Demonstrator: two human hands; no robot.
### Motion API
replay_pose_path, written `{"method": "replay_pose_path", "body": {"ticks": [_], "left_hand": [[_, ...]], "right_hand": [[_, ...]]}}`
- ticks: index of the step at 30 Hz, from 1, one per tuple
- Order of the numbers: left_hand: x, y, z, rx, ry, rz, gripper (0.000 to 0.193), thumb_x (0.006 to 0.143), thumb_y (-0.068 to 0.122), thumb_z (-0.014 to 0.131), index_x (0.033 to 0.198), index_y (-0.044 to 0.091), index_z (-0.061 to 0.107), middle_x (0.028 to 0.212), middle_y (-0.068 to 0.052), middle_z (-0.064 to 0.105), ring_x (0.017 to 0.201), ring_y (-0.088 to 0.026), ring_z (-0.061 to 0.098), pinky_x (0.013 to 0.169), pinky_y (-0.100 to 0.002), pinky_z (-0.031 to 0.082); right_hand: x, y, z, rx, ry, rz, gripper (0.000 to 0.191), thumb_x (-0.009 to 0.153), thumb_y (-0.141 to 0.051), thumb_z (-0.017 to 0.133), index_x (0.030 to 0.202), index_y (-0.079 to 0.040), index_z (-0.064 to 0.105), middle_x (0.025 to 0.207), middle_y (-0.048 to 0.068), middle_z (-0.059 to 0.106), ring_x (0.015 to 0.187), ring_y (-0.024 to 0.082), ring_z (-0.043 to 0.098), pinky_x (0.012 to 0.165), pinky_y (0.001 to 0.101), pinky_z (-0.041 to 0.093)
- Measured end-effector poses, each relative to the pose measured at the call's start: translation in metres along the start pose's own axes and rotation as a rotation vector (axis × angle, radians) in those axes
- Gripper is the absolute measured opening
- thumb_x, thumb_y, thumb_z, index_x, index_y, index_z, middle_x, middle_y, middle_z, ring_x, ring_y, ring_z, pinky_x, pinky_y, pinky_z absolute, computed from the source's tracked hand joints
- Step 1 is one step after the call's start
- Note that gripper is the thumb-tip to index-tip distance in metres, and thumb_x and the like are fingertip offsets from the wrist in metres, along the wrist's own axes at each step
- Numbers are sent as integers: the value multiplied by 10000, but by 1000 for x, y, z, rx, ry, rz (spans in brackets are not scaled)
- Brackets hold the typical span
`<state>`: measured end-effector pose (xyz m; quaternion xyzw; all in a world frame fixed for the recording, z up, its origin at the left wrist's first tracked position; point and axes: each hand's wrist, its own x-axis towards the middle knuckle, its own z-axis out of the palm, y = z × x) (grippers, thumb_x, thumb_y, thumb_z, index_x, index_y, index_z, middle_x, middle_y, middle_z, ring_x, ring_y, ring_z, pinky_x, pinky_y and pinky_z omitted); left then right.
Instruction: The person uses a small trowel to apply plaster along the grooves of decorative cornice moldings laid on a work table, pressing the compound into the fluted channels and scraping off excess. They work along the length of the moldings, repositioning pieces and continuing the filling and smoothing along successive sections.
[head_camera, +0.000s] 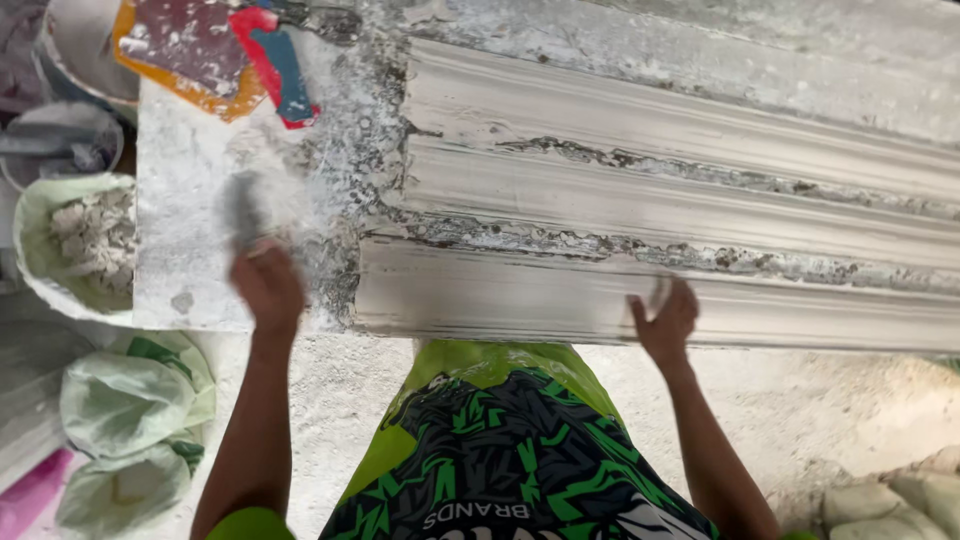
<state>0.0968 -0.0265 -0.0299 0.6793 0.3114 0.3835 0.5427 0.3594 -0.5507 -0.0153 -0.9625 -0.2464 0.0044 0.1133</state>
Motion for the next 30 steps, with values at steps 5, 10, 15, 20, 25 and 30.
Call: {"method": "replay_pose_path", "body": {"ticks": [5, 10, 15, 20, 25, 30], "left_hand": [[5, 38, 109, 969, -1080, 498, 183, 1030, 309, 586, 1077, 190, 717, 1056, -65, 709, 821, -211, 714, 674, -375, 600], [14, 39, 150, 1056, -1399, 874, 419, 912, 157, 597, 1329, 109, 596, 1253, -126, 610, 967, -256, 691, 680, -352, 606], [52, 36, 114, 1297, -1658, 824, 387, 1011, 213, 518, 1370, 68, 534, 1386, -127, 542, 1125, -237, 641, 892, -375, 567], [99, 44, 52, 1493, -1752, 858, 493, 991, 192, 512, 1473, 119, 439, 1429, -60, 500, 1195, -217, 616, 897, -358, 576], [82, 26, 80, 1295, -1613, 1092, 566, 951, 213, 547, 1490, 84, 432, 1503, -80, 483, 1151, -247, 645, 920, -394, 573], [31, 31, 171, 1326, -1709, 1264, 647, 909, 137, 651, 1492, 25, 394, 1534, -108, 411, 1117, -244, 617, 835, -342, 579]], "right_hand": [[-31, 47, -22, 55, -266, 555, 1245, 842, -689, 700, 1642, -28, 13, 1701, 275, -34, 1566, 488, -56, 1253, 624, 85], [-50, 60, -16, 187, -256, 610, 1301, 805, -670, 725, 1655, -40, -33, 1700, 297, -115, 1575, 510, -77, 1253, 621, 108], [-59, 69, -4, 224, -151, 518, 1292, 879, -599, 785, 1659, 15, -41, 1730, 319, -88, 1620, 512, -56, 1303, 624, 119], [-64, 74, 4, 232, -166, 571, 1326, 849, -589, 784, 1667, 25, -60, 1731, 306, -72, 1601, 517, -56, 1289, 645, 98], [-62, 72, 5, 227, -140, 543, 1333, 861, -615, 780, 1668, 40, -54, 1736, 307, -66, 1617, 509, -57, 1303, 653, 88], [-56, 66, -3, 228, -172, 572, 1338, 833, -650, 773, 1661, 30, -30, 1727, 311, -76, 1622, 497, -64, 1290, 653, 102]]}}
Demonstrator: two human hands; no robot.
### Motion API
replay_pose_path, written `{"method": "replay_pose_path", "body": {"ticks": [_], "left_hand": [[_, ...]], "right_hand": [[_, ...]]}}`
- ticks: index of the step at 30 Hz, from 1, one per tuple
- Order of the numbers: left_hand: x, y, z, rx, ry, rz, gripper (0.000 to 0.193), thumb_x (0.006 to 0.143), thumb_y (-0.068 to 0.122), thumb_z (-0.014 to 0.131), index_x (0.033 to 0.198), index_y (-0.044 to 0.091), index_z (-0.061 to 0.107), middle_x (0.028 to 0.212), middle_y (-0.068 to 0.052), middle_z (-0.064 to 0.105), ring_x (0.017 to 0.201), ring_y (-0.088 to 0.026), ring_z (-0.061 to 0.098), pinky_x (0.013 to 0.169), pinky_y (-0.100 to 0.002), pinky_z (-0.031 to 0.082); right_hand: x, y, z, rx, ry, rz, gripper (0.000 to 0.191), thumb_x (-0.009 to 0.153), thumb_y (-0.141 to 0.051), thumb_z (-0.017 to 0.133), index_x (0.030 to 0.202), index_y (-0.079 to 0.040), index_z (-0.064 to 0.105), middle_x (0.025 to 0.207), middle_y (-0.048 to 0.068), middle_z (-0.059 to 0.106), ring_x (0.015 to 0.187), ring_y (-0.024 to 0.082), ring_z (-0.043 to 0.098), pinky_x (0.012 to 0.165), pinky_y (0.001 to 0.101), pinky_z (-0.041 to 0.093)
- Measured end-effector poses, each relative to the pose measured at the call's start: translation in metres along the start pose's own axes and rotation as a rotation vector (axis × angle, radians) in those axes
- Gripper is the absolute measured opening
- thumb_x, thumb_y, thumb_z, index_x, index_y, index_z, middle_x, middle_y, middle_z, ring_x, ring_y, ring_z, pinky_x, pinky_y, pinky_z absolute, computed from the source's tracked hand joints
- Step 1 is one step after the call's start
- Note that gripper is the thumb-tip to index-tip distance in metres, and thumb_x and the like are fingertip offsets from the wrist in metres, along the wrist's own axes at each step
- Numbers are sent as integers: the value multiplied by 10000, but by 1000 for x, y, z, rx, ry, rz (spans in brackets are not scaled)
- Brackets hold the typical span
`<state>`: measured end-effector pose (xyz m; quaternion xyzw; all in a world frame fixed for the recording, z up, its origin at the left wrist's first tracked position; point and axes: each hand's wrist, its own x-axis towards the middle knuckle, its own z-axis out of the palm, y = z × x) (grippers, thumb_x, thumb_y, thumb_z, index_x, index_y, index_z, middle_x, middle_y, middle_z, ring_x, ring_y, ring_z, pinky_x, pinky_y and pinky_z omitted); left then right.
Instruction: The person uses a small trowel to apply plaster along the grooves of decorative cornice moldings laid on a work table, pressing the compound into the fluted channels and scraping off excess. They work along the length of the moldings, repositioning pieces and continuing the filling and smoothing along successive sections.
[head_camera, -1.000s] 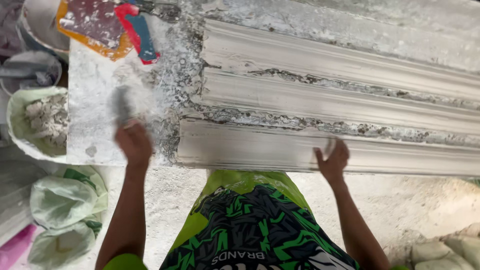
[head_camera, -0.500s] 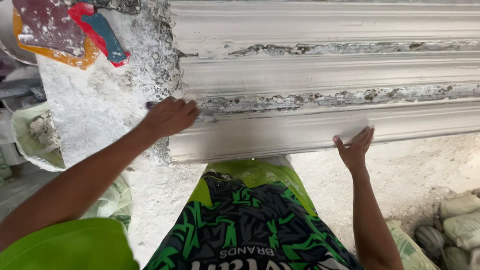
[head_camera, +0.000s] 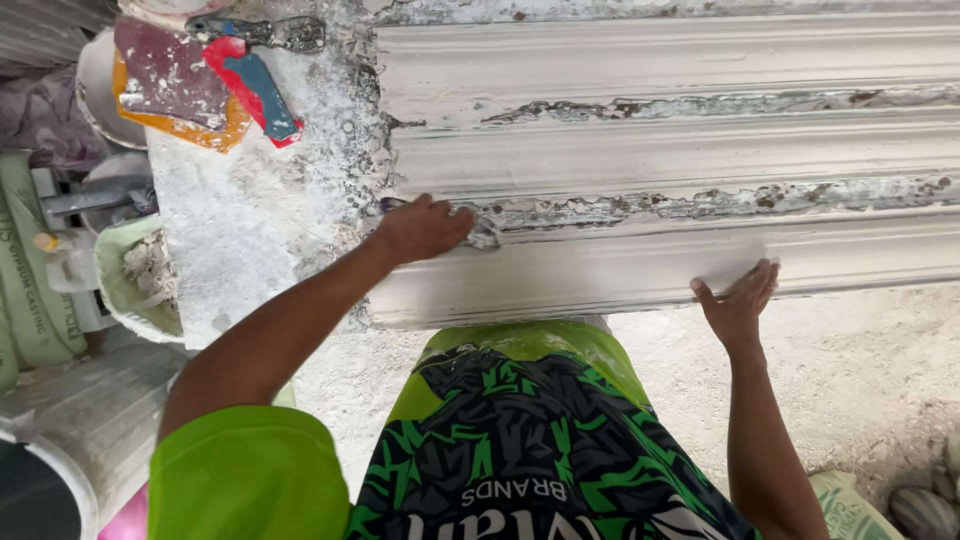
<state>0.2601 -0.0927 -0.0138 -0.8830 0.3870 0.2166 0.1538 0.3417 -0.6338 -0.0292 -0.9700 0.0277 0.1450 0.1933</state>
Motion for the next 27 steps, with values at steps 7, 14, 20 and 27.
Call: {"method": "replay_pose_path", "body": {"ticks": [7, 14, 20, 27], "left_hand": [[-26, -17, -17, -23, -61, 45, 544, 967, 208, 599, 1468, 72, 436, 1540, -86, 403, 1144, -244, 604, 922, -367, 559], [85, 8, -71, -325, 350, -48, 300, 1083, 255, 481, 1207, -4, 567, 884, -196, 725, 786, -312, 750, 712, -432, 627], [159, 24, -136, -474, 541, 10, 135, 977, 142, 537, 994, 23, 597, 795, -184, 719, 742, -363, 743, 661, -489, 600], [107, 11, -110, -453, 390, -18, 191, 964, 156, 520, 989, -24, 581, 756, -219, 711, 671, -372, 733, 563, -490, 593]], "right_hand": [[-1, -16, -9, 18, -51, 87, 1347, 805, -664, 743, 1668, 2, -48, 1728, 280, -149, 1582, 526, -126, 1261, 684, 109], [-1, -28, -18, -29, -97, 95, 1320, 839, -652, 729, 1637, 30, -71, 1694, 294, -213, 1553, 551, -172, 1248, 679, 113], [-4, -41, -29, -2, -135, 154, 1310, 821, -644, 719, 1644, -15, -82, 1699, 250, -226, 1550, 529, -187, 1242, 671, 100], [-6, -37, -28, 43, -99, 99, 1292, 841, -598, 741, 1644, 0, -76, 1694, 265, -230, 1538, 559, -204, 1234, 702, 106]]}}
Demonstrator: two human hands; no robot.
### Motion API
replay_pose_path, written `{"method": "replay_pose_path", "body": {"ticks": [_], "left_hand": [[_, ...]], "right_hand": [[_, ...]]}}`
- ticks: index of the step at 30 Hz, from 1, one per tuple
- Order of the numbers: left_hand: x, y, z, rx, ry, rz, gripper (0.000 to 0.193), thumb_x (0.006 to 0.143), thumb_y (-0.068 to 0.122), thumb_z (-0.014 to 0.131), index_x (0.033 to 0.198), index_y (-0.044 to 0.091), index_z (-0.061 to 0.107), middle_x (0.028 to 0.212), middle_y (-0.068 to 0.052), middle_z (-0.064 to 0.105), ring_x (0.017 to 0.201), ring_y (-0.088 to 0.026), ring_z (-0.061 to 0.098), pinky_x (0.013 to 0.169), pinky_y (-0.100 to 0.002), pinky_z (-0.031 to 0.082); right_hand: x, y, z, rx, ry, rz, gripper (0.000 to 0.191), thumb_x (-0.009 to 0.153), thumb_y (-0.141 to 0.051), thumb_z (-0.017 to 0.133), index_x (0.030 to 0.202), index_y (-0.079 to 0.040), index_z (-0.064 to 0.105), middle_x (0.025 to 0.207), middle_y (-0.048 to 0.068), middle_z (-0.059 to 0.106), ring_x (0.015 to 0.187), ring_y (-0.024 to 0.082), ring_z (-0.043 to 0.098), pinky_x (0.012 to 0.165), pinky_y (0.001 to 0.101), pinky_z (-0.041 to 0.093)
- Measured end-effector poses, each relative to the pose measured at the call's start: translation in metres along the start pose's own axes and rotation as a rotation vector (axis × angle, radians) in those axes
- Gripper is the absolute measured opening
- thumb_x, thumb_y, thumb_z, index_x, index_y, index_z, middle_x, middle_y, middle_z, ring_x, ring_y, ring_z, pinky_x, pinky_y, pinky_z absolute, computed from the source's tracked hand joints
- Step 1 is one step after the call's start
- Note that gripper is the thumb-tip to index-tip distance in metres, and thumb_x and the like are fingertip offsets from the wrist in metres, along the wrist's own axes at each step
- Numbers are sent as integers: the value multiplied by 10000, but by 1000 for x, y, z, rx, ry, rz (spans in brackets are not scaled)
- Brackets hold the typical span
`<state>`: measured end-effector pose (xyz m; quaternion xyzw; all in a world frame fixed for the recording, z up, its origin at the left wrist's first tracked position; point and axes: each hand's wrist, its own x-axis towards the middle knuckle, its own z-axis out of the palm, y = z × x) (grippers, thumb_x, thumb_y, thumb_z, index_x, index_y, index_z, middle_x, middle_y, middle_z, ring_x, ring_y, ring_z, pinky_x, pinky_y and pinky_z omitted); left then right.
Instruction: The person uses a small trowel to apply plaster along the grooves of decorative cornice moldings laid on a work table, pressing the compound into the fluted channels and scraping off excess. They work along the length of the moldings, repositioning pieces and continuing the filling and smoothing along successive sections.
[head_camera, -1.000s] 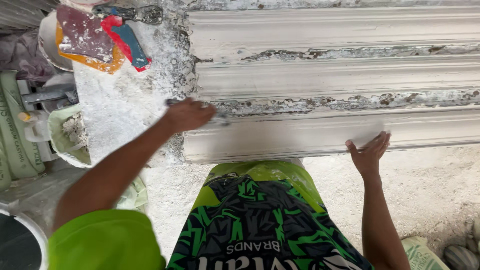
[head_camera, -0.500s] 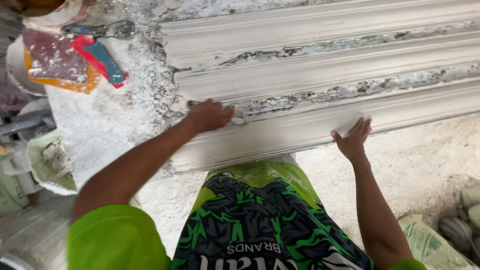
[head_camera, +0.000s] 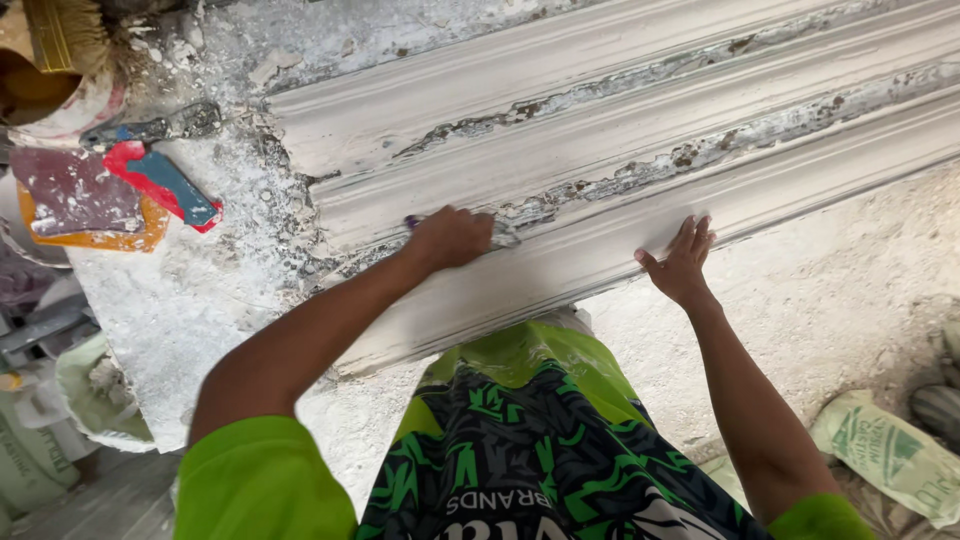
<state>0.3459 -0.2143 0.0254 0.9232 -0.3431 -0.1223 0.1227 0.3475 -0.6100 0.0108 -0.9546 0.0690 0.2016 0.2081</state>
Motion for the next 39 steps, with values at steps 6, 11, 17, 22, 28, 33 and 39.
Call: {"method": "replay_pose_path", "body": {"ticks": [6, 11, 17, 22, 28, 33, 39], "left_hand": [[43, 20, -3, 114, -3, 58, 194, 1003, 143, 495, 1024, -31, 578, 740, -198, 712, 650, -347, 740, 506, -478, 591], [124, 39, -12, 24, 18, 42, 174, 1004, 199, 515, 993, 50, 603, 779, -186, 713, 692, -380, 732, 581, -497, 589], [107, 44, 13, 174, -108, -14, 242, 991, 248, 539, 1114, 50, 605, 1088, -146, 684, 914, -329, 722, 708, -473, 602], [75, 46, 9, 152, -266, -184, 336, 983, 216, 564, 1305, 124, 578, 1257, -133, 613, 1068, -303, 682, 830, -428, 610], [42, 71, 13, 230, -407, -452, 590, 1014, 118, 510, 1552, 334, 403, 1236, -114, 619, 1089, -297, 671, 772, -416, 634], [33, 69, 11, 178, -306, -405, 581, 972, 118, 535, 1535, 182, 408, 1270, -59, 634, 1119, -270, 661, 800, -411, 622], [6, 32, 1, 240, -510, -307, 616, 980, 124, 528, 1561, 191, 336, 1386, -84, 565, 1148, -267, 638, 813, -378, 629]], "right_hand": [[9, 6, 1, -21, -46, -19, 1311, 876, -622, 699, 1617, 55, -146, 1641, 318, -305, 1457, 617, -284, 1183, 754, 24], [11, 13, -1, -68, 2, -15, 1299, 865, -659, 695, 1617, 49, -93, 1653, 322, -260, 1476, 598, -238, 1204, 729, 28], [1, 56, 1, 5, 77, -207, 1093, 882, -570, 726, 1646, -56, 138, 1692, 303, -47, 1531, 583, -46, 1221, 684, 152], [17, 108, -13, -14, 133, -299, 941, 929, -543, 727, 1649, -132, 283, 1705, 302, 55, 1567, 559, 38, 1237, 683, 191], [68, 150, -45, 37, 111, -169, 1154, 877, -658, 730, 1666, -94, 104, 1657, 378, -107, 1525, 609, -95, 1191, 728, 133], [80, 153, -45, -54, 44, -114, 1296, 815, -723, 739, 1666, -95, -11, 1639, 398, -166, 1488, 637, -127, 1170, 748, 126], [78, 154, -44, -12, 86, -100, 1312, 766, -734, 745, 1674, -98, 42, 1653, 393, -124, 1534, 621, -78, 1212, 708, 142]]}}
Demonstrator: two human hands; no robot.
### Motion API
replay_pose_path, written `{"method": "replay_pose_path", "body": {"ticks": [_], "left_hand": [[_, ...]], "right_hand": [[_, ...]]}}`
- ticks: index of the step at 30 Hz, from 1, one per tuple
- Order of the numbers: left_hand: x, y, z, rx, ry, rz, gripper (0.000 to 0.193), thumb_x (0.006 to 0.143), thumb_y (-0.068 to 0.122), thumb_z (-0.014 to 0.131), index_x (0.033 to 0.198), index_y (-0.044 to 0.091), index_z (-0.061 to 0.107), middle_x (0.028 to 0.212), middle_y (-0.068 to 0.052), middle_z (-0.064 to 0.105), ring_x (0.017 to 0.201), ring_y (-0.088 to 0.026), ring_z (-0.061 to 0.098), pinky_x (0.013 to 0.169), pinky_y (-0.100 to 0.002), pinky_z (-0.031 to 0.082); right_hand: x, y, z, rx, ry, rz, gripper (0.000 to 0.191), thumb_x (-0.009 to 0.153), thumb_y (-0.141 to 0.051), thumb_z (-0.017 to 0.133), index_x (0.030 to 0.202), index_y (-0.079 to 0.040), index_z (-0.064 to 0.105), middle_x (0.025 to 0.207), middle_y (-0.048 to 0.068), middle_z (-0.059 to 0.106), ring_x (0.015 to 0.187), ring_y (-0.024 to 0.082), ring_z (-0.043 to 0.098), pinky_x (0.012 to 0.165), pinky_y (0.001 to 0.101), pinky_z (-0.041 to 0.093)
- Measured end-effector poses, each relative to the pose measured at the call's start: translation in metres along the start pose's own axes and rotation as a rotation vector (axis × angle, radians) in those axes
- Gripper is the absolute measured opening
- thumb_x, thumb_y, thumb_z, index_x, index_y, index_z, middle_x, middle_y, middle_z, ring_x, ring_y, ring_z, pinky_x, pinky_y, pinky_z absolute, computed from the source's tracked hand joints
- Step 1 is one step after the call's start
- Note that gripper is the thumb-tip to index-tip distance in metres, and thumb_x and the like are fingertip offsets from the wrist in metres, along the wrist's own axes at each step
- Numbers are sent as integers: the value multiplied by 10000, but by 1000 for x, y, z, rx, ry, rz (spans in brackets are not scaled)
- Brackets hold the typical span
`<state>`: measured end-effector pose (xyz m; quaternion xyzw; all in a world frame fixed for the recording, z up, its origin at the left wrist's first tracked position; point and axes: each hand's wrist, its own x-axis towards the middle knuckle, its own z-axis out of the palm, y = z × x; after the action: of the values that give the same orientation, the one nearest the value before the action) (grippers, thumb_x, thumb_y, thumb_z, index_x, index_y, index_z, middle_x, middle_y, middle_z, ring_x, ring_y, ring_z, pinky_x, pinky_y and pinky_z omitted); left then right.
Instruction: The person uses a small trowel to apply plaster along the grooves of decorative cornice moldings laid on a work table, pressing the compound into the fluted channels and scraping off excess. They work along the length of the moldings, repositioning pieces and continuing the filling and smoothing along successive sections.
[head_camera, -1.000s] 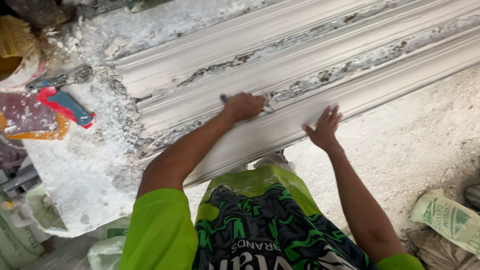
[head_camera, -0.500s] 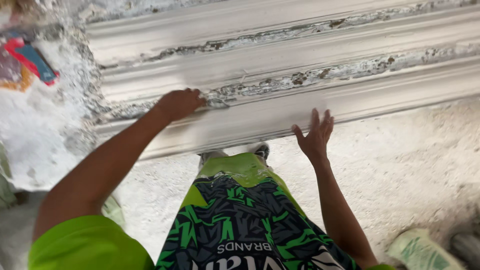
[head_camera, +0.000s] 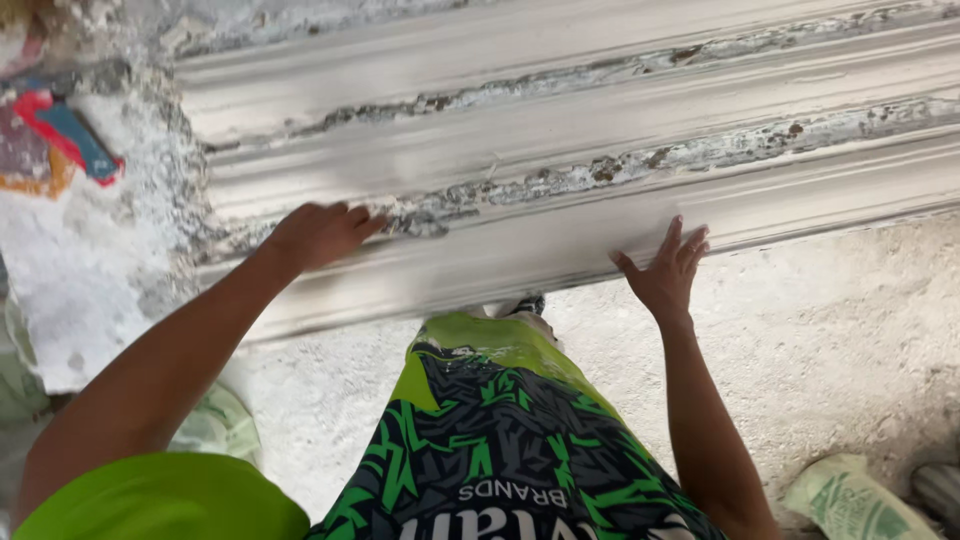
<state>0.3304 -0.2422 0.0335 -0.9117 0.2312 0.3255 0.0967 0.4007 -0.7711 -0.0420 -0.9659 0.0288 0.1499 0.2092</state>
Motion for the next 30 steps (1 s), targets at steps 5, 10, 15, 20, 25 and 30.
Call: {"method": "replay_pose_path", "body": {"ticks": [5, 10, 15, 20, 25, 30], "left_hand": [[19, -9, -5, -6, 328, 203, 612, 892, 214, 567, 1485, 257, 420, 1324, -72, 635, 1058, -273, 678, 783, -444, 610], [110, 7, -43, -11, 572, 389, 306, 1004, 159, 570, 1310, 166, 581, 978, -68, 703, 802, -277, 717, 574, -436, 574], [98, -9, -39, -24, 621, 490, 354, 947, 128, 577, 1300, 131, 597, 940, -95, 704, 727, -278, 709, 507, -422, 567], [76, -26, -32, 16, 613, 525, 329, 925, 141, 597, 1253, 114, 610, 901, -105, 707, 671, -278, 710, 466, -417, 566], [148, 20, -69, -52, 621, 527, 203, 959, 144, 624, 1153, 84, 637, 881, -94, 694, 726, -282, 712, 532, -424, 571], [149, 22, -78, -38, 713, 582, 261, 890, 112, 633, 1144, 54, 651, 885, -98, 694, 718, -276, 706, 508, -413, 567]], "right_hand": [[3, -4, -6, -97, -40, 60, 1363, 744, -777, 726, 1688, -60, 52, 1656, 401, -128, 1536, 602, -76, 1210, 711, 172], [1, -16, -14, -88, -62, 96, 1392, 713, -817, 696, 1683, -70, 33, 1675, 365, -127, 1558, 567, -77, 1202, 702, 222], [-1, -22, -20, -104, -62, 141, 1397, 701, -812, 711, 1697, -103, 35, 1701, 313, -109, 1596, 506, -68, 1241, 655, 230], [0, -27, -23, -24, -97, 228, 1402, 660, -762, 748, 1689, -150, 20, 1702, 284, -155, 1575, 492, -98, 1232, 634, 241], [0, -35, -27, -10, -129, 281, 1406, 651, -722, 774, 1696, -182, 5, 1709, 254, -184, 1576, 469, -133, 1215, 649, 236], [-2, -38, -32, -26, -118, 307, 1402, 627, -741, 763, 1699, -230, 16, 1724, 211, -164, 1586, 436, -103, 1235, 628, 257]]}}
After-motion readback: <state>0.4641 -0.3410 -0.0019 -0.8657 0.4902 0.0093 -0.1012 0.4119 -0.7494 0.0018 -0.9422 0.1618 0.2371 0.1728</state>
